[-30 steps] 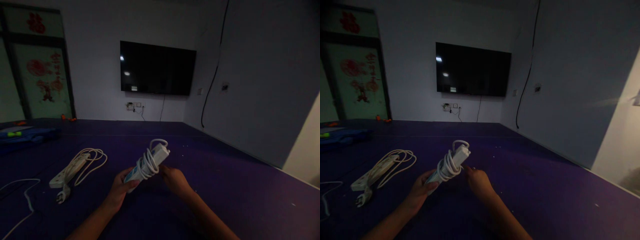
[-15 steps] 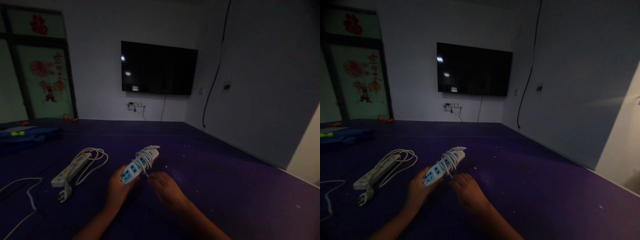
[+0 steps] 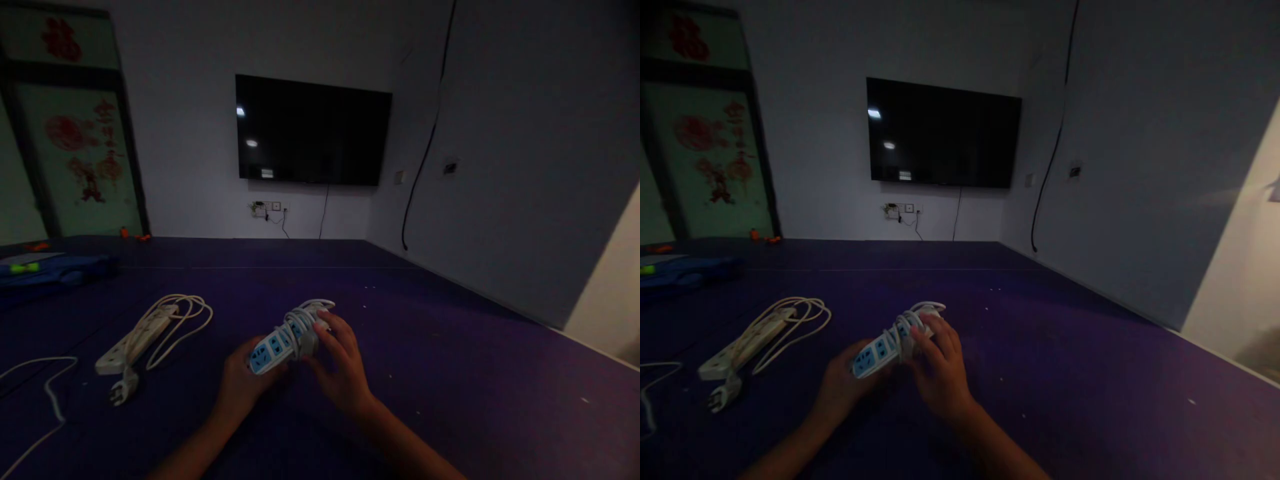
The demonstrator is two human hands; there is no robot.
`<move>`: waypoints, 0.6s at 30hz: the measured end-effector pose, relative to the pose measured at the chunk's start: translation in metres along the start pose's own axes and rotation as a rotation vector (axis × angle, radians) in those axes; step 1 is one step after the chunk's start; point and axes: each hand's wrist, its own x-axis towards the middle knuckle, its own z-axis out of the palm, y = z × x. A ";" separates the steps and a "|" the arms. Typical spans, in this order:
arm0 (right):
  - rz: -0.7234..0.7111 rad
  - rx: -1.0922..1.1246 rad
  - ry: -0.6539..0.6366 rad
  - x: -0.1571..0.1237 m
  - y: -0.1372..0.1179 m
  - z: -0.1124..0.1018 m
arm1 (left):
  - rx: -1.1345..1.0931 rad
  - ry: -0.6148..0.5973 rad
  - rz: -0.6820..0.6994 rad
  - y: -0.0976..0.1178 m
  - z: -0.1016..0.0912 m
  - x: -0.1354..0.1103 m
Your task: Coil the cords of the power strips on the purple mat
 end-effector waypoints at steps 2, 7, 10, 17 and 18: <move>0.200 0.078 0.094 -0.003 -0.003 0.007 | -0.053 -0.003 -0.036 0.002 0.001 -0.002; 0.752 0.756 0.074 -0.006 -0.007 0.021 | -0.123 -0.039 -0.069 0.006 0.002 -0.006; 0.965 1.078 0.020 -0.005 -0.010 0.024 | -0.128 -0.150 0.018 0.006 0.004 -0.010; 1.023 1.173 0.058 -0.003 -0.002 0.029 | 0.067 -0.407 0.234 0.004 0.015 -0.026; 0.999 1.149 0.034 -0.004 0.001 0.030 | 0.106 -0.431 0.247 0.003 0.016 -0.027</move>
